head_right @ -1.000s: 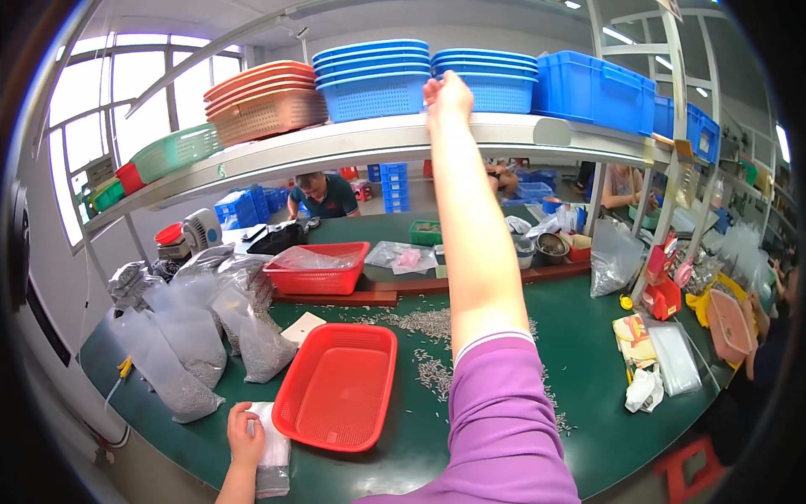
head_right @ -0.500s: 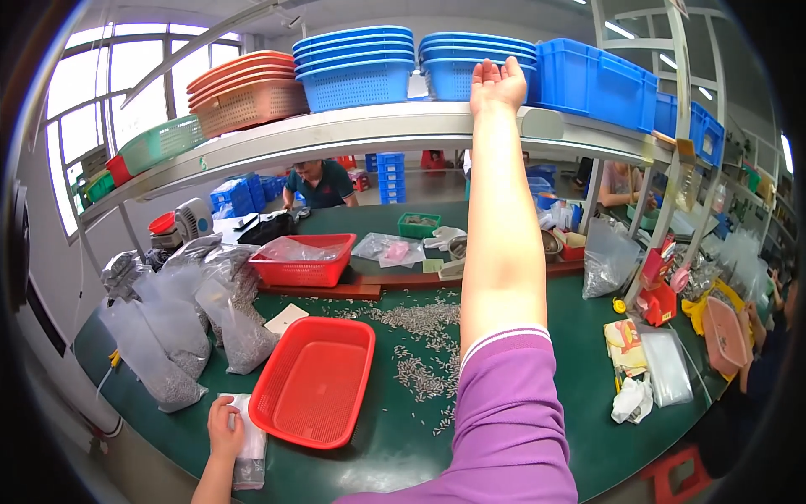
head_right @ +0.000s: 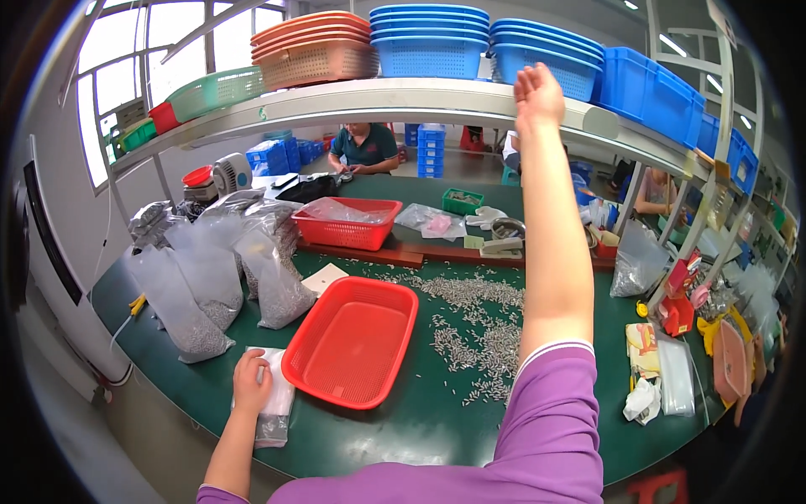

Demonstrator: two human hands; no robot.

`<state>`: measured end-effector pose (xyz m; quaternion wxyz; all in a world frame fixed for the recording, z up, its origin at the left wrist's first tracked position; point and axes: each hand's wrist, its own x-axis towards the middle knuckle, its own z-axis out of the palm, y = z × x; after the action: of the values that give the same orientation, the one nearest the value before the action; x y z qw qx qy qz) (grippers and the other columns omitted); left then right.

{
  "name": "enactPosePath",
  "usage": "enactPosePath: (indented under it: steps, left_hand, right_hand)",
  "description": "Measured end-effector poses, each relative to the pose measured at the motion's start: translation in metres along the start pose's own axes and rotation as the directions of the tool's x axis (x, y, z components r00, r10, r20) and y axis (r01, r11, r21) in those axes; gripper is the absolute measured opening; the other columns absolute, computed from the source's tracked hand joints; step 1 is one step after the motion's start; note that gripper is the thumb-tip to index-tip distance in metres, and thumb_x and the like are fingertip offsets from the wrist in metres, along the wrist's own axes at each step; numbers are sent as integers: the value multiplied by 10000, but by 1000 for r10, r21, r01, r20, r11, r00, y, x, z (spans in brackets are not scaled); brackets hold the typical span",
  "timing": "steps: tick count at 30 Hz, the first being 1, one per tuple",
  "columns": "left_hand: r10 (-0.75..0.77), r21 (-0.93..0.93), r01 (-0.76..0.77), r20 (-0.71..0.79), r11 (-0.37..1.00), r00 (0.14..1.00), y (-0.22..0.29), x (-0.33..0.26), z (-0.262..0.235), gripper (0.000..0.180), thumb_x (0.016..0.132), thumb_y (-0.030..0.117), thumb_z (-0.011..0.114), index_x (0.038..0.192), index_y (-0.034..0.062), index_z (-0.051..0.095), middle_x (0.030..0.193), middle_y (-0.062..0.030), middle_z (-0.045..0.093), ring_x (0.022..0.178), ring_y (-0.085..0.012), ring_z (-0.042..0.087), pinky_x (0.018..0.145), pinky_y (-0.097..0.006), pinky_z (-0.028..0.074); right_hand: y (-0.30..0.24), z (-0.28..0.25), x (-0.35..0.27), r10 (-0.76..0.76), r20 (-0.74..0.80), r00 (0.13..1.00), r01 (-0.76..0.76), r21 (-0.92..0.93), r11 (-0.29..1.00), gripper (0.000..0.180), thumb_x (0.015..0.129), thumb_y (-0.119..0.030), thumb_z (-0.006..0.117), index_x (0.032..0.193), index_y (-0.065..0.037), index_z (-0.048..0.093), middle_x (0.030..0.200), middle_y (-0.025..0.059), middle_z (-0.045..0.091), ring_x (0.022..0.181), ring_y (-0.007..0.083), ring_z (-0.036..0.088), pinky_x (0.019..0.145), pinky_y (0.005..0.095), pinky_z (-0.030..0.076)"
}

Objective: Sorting and inspecting small metal pins on a workbench and using a utility knife for minor adjustments.

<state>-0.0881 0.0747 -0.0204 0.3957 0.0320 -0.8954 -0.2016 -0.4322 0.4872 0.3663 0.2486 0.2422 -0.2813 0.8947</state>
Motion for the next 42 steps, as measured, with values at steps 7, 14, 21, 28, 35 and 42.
enactPosePath:
  steps: [7, 14, 21, 28, 35, 42]
  left_hand:
    - [-12, -143, -19, -217, 990, 976, 0, -1, -18, 104, 779, -22, 559, 868, 28, 538, 1039, -145, 588, 970, -317, 570, 851, -391, 448]
    - [-74, -152, 26, -321, 988, 944, -24, 5, -85, 67, 838, -14, 532, 902, 5, 533, 1068, -128, 568, 947, -231, 562, 796, -292, 451]
    - [-264, -59, 260, -71, 964, 962, -89, -51, -100, 346, 776, 131, 661, 1084, 29, 538, 1234, -165, 479, 1143, -350, 477, 971, -404, 401]
    - [-355, 169, 341, 59, 925, 933, -85, -60, -87, 620, 781, 351, 659, 1262, 20, 451, 1376, -187, 347, 1310, -376, 275, 1091, -489, 222]
    - [-456, 212, 426, 122, 880, 882, -80, -56, -92, 683, 762, 410, 671, 1261, -1, 450, 1384, -197, 338, 1331, -375, 254, 1095, -478, 226]
    - [-448, 207, 420, 114, 884, 887, -82, -52, -94, 680, 749, 395, 687, 1243, -11, 456, 1380, -207, 342, 1340, -376, 246, 1095, -477, 226]
  right_hand:
    - [103, 83, -213, 546, 507, 667, -85, -676, 732, 300, 816, -131, 632, 1103, -50, 601, 901, 51, 642, 794, 111, 591, 683, 249, 478]
    - [126, 160, -324, 349, 915, 203, 659, -391, 643, 368, 758, -131, 644, 1118, -86, 581, 1219, 126, 479, 1112, 299, 524, 939, 389, 442]
    - [200, 250, -281, -35, 964, 264, 952, -255, 167, 467, 685, -81, 638, 1148, -128, 593, 1370, 161, 398, 1195, 352, 444, 970, 458, 381]
    - [242, 329, -247, 91, 947, 307, 908, -263, -327, 565, 754, -109, 570, 1292, -274, 528, 1526, 32, 184, 1373, 325, 238, 1040, 617, 251]
    - [284, 364, -221, 221, 833, 508, 820, -388, -422, 492, 844, -149, 514, 1316, -290, 502, 1517, -16, 220, 1396, 276, 202, 1044, 622, 241]
    - [304, 361, -214, 254, 803, 540, 776, -358, -519, 471, 825, -131, 521, 1281, -249, 544, 1537, -8, 165, 1403, 295, 175, 1088, 595, 163]
